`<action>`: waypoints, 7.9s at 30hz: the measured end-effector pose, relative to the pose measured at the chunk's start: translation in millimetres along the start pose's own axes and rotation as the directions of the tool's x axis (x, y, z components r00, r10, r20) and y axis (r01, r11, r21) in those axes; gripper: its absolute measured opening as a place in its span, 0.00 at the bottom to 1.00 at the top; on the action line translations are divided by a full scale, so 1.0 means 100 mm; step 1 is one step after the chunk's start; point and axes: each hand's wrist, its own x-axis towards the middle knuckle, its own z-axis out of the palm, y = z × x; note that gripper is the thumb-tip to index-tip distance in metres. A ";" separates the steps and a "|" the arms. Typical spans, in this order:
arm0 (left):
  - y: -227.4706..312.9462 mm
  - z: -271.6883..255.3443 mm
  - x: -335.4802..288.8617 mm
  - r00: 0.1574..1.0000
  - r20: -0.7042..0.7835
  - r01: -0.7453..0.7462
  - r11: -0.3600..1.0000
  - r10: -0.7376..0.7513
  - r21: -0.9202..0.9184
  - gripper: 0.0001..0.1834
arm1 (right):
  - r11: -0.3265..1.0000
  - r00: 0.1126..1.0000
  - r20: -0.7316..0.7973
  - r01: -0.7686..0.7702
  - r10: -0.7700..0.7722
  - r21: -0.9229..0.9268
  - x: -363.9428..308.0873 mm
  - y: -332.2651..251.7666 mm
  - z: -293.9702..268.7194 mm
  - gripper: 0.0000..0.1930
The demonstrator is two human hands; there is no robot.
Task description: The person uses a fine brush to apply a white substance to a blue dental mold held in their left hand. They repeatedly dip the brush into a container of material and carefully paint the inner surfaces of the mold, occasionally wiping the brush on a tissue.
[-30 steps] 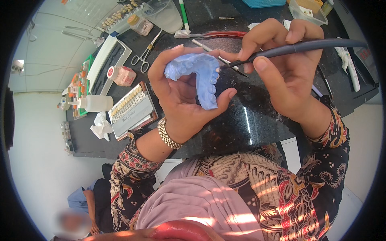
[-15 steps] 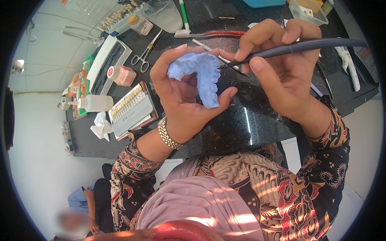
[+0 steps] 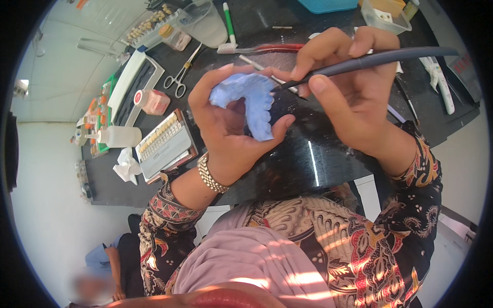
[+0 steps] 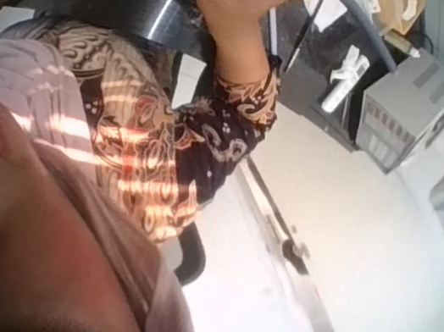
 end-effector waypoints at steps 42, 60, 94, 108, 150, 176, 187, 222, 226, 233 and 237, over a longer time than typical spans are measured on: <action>0.29 0.16 0.12 0.805 0.155 0.572 0.682 -0.572 -0.455 0.35 | 0.923 0.922 -0.304 -0.121 0.241 0.367 0.17 -0.02 -0.15 0.09; 0.28 0.20 0.16 0.825 0.094 0.558 0.777 -0.557 -0.292 0.36 | 0.936 0.940 -0.323 0.015 0.106 0.352 0.19 0.05 -0.19 0.09; 0.11 0.12 0.01 0.902 0.241 0.415 0.875 -0.359 -0.250 0.45 | 0.880 0.804 -0.391 -0.473 0.449 0.038 -0.24 -0.32 -0.93 0.06; 0.12 0.12 0.04 0.823 0.283 0.555 0.803 -0.492 -0.219 0.43 | 0.847 0.713 -0.505 -0.527 0.487 0.073 -0.90 -0.30 -0.79 0.11; 0.17 0.20 0.06 0.911 0.176 0.405 0.891 -0.374 -0.204 0.41 | 0.932 0.764 -0.555 -0.358 0.329 0.059 -0.95 -0.16 -0.91 0.10; 0.15 0.17 0.05 0.931 0.159 0.347 0.931 -0.328 -0.110 0.42 | 0.939 0.760 -0.573 -0.340 0.308 0.053 -0.99 -0.11 -0.89 0.09; 0.16 0.18 0.05 0.934 0.146 0.343 0.933 -0.327 -0.106 0.42 | 0.940 0.755 -0.586 -0.339 0.295 0.036 -0.97 -0.11 -0.88 0.09; 0.17 0.17 0.05 0.950 0.116 0.302 0.948 -0.290 -0.100 0.41 | 0.968 0.974 -0.040 -0.228 0.225 -0.108 1.19 0.18 -0.17 0.12; 0.21 0.16 0.07 0.958 0.115 0.274 0.958 -0.265 -0.079 0.42 | 0.861 0.968 0.077 -0.175 0.240 -0.477 1.58 0.64 -0.09 0.12; 0.27 0.16 0.10 0.954 0.125 0.282 0.957 -0.272 -0.064 0.42 | 0.612 0.884 0.275 -0.016 0.378 -0.790 1.83 0.94 0.16 0.10; 0.28 0.18 0.12 0.957 0.131 0.269 0.961 -0.259 -0.066 0.42 | 0.670 0.857 0.299 -0.069 0.419 -0.740 1.88 0.94 0.09 0.10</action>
